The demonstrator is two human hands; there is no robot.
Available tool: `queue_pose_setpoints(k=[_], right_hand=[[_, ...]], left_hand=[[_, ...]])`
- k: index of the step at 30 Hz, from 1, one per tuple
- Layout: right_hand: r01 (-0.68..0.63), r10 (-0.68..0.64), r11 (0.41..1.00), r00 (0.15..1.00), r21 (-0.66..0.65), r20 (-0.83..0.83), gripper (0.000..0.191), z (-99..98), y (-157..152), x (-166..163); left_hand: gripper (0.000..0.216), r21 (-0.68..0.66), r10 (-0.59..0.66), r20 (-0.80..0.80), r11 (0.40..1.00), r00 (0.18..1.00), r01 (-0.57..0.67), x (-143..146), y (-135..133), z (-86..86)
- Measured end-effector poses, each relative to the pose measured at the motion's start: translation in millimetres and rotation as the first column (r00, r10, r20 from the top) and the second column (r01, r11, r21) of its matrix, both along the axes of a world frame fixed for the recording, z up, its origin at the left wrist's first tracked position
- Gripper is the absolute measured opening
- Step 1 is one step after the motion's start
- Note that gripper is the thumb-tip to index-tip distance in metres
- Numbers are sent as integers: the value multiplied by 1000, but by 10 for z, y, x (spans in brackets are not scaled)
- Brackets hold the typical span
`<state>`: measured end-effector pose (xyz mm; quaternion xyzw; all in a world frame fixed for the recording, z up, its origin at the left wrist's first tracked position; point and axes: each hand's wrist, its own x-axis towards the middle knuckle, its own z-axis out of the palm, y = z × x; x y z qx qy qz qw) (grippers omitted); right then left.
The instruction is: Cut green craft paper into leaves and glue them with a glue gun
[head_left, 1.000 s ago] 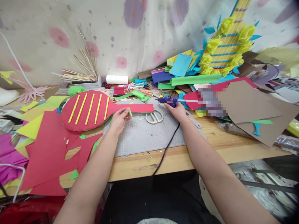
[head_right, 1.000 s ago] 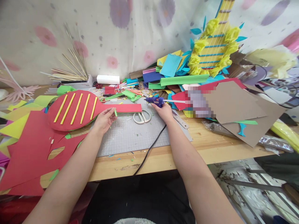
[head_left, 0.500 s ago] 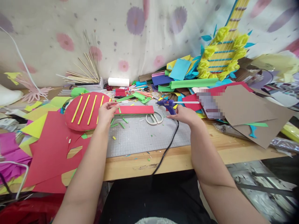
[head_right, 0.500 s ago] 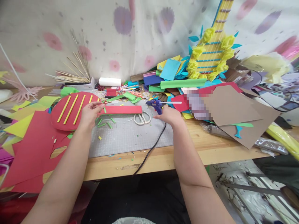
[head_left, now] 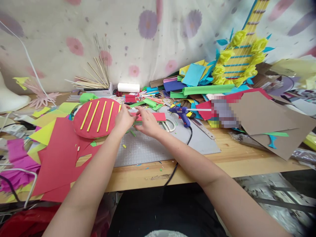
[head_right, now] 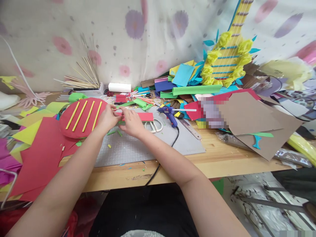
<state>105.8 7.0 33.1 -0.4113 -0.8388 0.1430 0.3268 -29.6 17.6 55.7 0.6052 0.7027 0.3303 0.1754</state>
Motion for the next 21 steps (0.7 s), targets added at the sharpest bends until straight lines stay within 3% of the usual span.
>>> queue_pose_setpoints(k=[7,14,21], right_hand=[[78,-93,994,975,81,204,64,39,5,-100],[76,-97,994,946,78,308,64,31,45,-113],[47,-79,993,941,104,329,55,16,56,-138]], left_hand=[[43,43,2,133,999,991,-8,-20,29,-79],[40,33,-3,150,999,989,-2,-6,32,-79],[34,5,14,-43,1000,999,-13,65,-13,-20]])
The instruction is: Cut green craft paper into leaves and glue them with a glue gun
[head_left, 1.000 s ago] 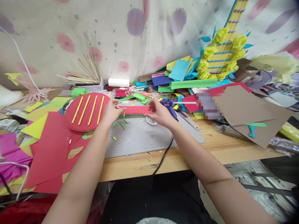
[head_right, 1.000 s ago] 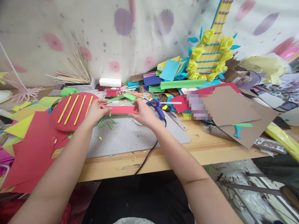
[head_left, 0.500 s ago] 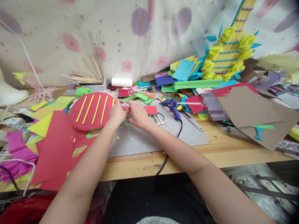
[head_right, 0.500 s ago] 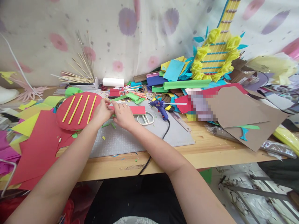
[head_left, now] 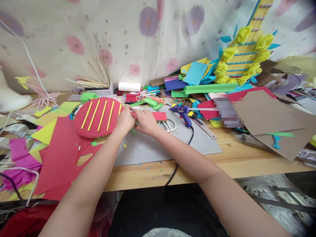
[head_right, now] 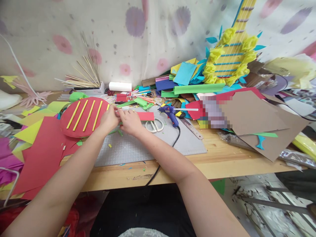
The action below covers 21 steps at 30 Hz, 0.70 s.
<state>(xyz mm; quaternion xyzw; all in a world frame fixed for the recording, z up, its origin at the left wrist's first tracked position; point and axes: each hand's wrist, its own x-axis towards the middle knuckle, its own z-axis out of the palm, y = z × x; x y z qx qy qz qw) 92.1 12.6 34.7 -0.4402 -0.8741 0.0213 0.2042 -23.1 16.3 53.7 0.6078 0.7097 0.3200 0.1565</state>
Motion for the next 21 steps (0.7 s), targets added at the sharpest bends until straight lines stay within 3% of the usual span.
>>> queue_pose_setpoints(k=[3,6,8,11,14,17,21], right_hand=[[-4,5,1000,998,4,-62,56,-24,46,39],[-6,-19,997,954,-81,-299,56,-85,137,149],[-76,-45,976,848,-204,-528,57,-146,200,242],[-226,-96,920,660,-319,-745,57,-241,257,349],[-274,-106,908,583,-318,-805,56,-311,258,382],[-294,-105,904,552,-311,-827,55,-342,238,373],[-439,-154,828,423,-350,-893,54,-339,228,394]], left_hand=[[37,-4,-52,19,999,998,52,-48,24,-32],[36,19,-165,105,986,981,164,-242,81,-28],[24,73,-131,73,989,989,125,-426,113,15],[26,72,1,-129,997,992,8,-668,135,82],[38,30,-209,-373,971,904,236,-775,149,70],[69,-87,-438,-514,882,737,463,-774,193,-4],[70,-211,-515,-540,848,665,485,-735,260,-41]])
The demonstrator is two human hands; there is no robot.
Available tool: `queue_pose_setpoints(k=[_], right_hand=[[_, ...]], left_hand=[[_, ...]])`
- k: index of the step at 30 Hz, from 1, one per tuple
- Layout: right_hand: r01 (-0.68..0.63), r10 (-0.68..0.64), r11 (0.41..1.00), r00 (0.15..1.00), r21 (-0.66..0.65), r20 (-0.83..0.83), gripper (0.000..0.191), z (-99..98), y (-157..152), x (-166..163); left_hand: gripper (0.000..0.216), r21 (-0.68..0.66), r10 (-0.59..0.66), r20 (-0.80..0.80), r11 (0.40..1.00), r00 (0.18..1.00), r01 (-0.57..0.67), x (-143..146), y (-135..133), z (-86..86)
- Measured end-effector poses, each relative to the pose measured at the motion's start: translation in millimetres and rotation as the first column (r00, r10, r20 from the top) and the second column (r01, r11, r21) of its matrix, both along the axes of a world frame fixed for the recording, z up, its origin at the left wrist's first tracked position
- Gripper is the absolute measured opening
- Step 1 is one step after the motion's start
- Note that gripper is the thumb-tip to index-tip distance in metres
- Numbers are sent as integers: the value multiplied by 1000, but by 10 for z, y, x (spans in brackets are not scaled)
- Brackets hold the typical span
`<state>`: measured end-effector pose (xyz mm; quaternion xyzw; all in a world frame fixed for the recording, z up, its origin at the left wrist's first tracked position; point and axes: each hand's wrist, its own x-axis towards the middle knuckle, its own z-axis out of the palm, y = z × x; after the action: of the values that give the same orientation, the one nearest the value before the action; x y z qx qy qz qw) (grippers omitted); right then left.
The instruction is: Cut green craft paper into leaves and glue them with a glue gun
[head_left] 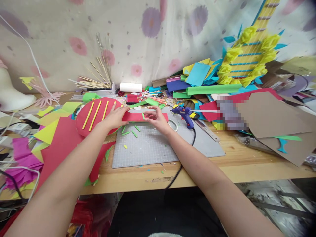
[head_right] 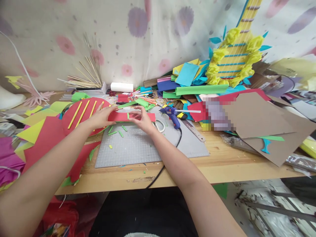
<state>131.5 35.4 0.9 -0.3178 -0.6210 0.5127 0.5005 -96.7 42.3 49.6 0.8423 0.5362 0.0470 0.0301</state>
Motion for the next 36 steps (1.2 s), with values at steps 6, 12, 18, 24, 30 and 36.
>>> queue_pose_setpoints(k=[6,12,18,24,30,36], right_hand=[[-146,126,983,978,-113,-167,47,96,-16,80],[-165,164,986,986,16,38,50,189,-107,-17],[-178,140,978,946,108,293,45,192,-121,-122],[-149,102,983,929,108,357,44,151,-60,-130],[-187,109,975,878,124,466,43,222,-95,-147],[-267,7,927,716,264,698,45,363,-120,-201]], left_hand=[[72,10,-15,45,1000,999,15,142,-121,103],[74,-74,-98,180,991,979,112,263,-304,62],[36,43,101,491,989,866,-140,94,-315,-51],[23,78,101,315,988,944,-131,103,-294,-91],[12,3,199,474,974,858,-228,247,-185,-121],[15,-311,192,917,894,-351,-322,50,-94,210]])
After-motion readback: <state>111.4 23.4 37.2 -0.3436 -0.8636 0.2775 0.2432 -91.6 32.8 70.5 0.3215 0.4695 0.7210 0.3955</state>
